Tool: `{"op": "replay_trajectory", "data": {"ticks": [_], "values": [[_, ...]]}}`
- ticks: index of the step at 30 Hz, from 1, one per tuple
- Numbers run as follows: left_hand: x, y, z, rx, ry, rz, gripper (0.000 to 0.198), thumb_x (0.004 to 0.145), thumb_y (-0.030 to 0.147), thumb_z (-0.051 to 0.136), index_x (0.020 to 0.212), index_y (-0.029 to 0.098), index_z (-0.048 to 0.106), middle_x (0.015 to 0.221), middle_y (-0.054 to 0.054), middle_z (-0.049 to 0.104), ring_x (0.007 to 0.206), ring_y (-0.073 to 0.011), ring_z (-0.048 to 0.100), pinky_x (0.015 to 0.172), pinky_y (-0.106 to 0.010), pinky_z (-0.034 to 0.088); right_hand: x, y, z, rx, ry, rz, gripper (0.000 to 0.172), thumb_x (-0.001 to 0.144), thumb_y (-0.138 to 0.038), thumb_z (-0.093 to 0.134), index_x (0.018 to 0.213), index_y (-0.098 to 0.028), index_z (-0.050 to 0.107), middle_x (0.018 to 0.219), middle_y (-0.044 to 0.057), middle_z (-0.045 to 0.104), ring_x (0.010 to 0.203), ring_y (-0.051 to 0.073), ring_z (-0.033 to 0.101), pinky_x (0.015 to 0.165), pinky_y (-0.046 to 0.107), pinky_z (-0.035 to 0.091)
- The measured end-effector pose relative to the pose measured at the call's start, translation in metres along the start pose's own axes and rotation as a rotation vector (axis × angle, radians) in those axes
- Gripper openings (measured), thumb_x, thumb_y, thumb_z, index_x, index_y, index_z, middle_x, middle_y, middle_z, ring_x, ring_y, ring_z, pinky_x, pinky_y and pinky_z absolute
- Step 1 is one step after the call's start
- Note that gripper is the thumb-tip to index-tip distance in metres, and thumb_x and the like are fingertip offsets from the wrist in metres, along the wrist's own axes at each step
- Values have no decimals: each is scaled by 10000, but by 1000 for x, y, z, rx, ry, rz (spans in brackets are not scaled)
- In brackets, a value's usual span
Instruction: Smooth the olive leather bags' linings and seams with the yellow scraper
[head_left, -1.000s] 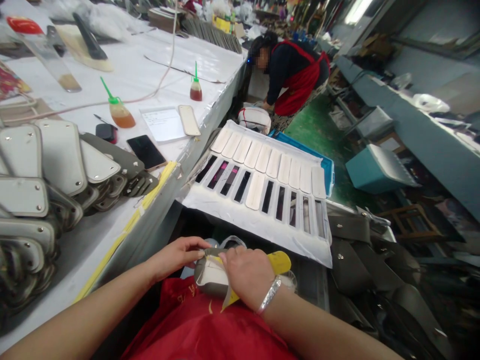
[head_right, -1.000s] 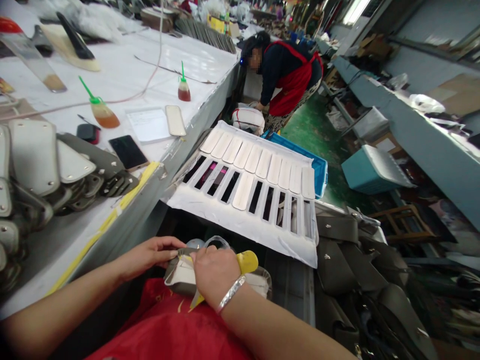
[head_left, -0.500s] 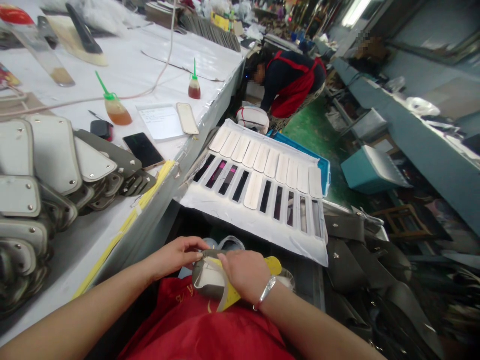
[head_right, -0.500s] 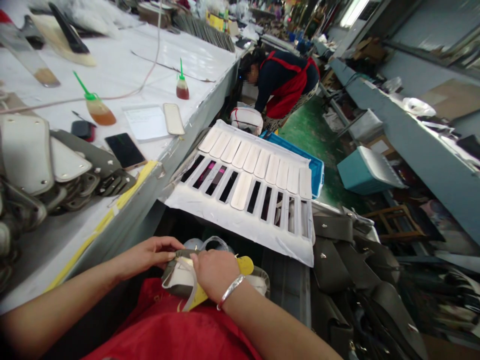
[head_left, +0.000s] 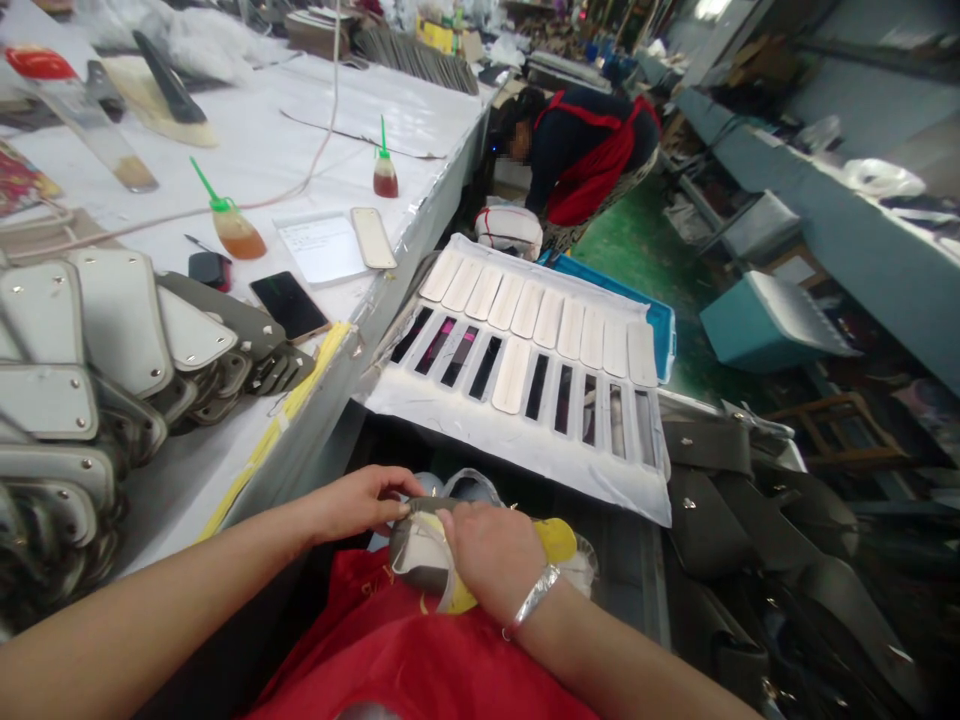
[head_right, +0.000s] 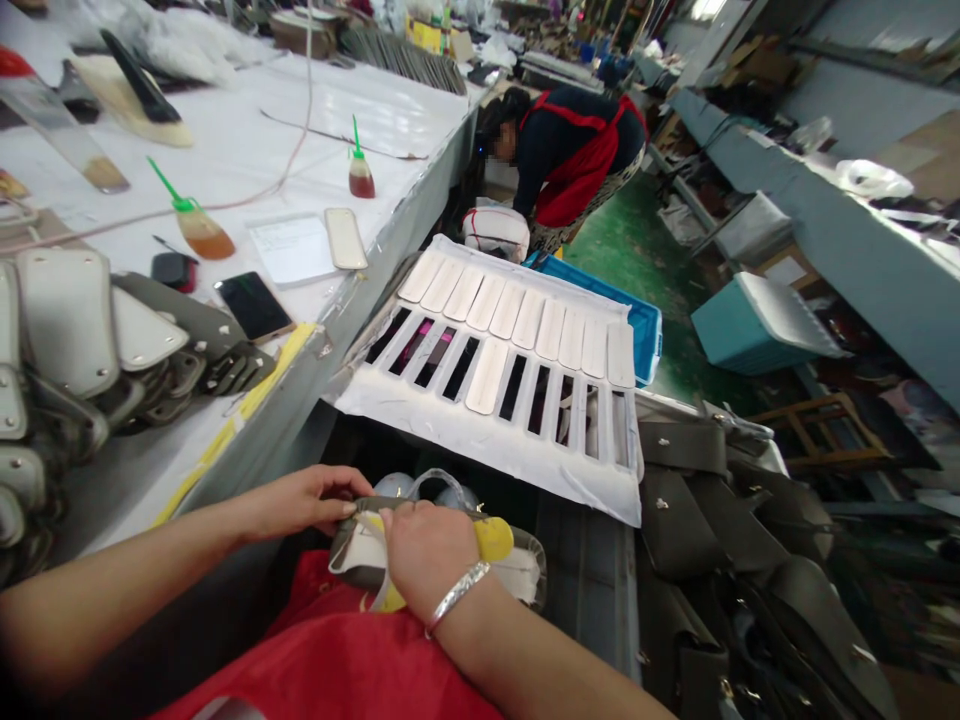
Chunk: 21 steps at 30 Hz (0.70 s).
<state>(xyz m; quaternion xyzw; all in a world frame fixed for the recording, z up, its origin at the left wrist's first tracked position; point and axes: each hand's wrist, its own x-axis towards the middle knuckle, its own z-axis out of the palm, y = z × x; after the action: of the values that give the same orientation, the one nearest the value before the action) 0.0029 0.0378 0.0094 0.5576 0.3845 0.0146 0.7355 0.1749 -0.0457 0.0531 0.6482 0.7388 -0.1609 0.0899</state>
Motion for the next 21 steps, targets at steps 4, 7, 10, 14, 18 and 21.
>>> {"op": "replay_trajectory", "data": {"ticks": [4, 7, 10, 14, 18, 21], "values": [[1, 10, -6, -27, -82, -59, 290, 672, 283, 620, 932, 163, 570, 865, -23, 619, 812, -190, 592, 665, -301, 504, 1, 2, 2, -2, -17, 16, 470, 929, -362, 206, 844, -151, 617, 779, 99, 655, 725, 188, 626, 575, 265, 434], [4, 14, -11, 23, -111, -79, 294, 653, 264, 632, 922, 156, 582, 882, -30, 619, 813, -196, 600, 661, -301, 511, 1, 6, 0, -20, -20, -4, 461, 931, -368, 204, 846, -165, 610, 769, 86, 654, 721, 189, 625, 571, 271, 433], [8, 15, -13, 79, -108, -87, 281, 647, 238, 621, 913, 156, 594, 835, -19, 613, 777, -186, 602, 642, -293, 516, -1, 11, -6, -52, 9, -54, 458, 931, -372, 209, 812, -169, 602, 727, 74, 645, 690, 191, 623, 540, 269, 421], [11, 13, -13, 102, -92, -85, 283, 633, 212, 607, 912, 163, 602, 810, -14, 613, 757, -181, 601, 617, -279, 518, -1, 14, -17, -90, 53, -124, 432, 928, -354, 228, 803, -162, 594, 689, 79, 626, 647, 199, 611, 506, 276, 395], [9, 7, -13, 72, -81, -51, 282, 641, 213, 599, 919, 169, 610, 821, -16, 615, 759, -173, 594, 615, -268, 517, 4, 9, -22, -126, 90, -164, 413, 923, -337, 235, 799, -154, 583, 707, 91, 619, 622, 199, 592, 517, 287, 393], [9, 1, -14, 43, -83, -14, 275, 647, 211, 597, 918, 170, 612, 800, -9, 611, 736, -160, 589, 614, -263, 517, 8, 3, -24, -159, 74, -196, 386, 920, -305, 248, 798, -136, 573, 706, 103, 616, 625, 193, 583, 539, 294, 399]]}}
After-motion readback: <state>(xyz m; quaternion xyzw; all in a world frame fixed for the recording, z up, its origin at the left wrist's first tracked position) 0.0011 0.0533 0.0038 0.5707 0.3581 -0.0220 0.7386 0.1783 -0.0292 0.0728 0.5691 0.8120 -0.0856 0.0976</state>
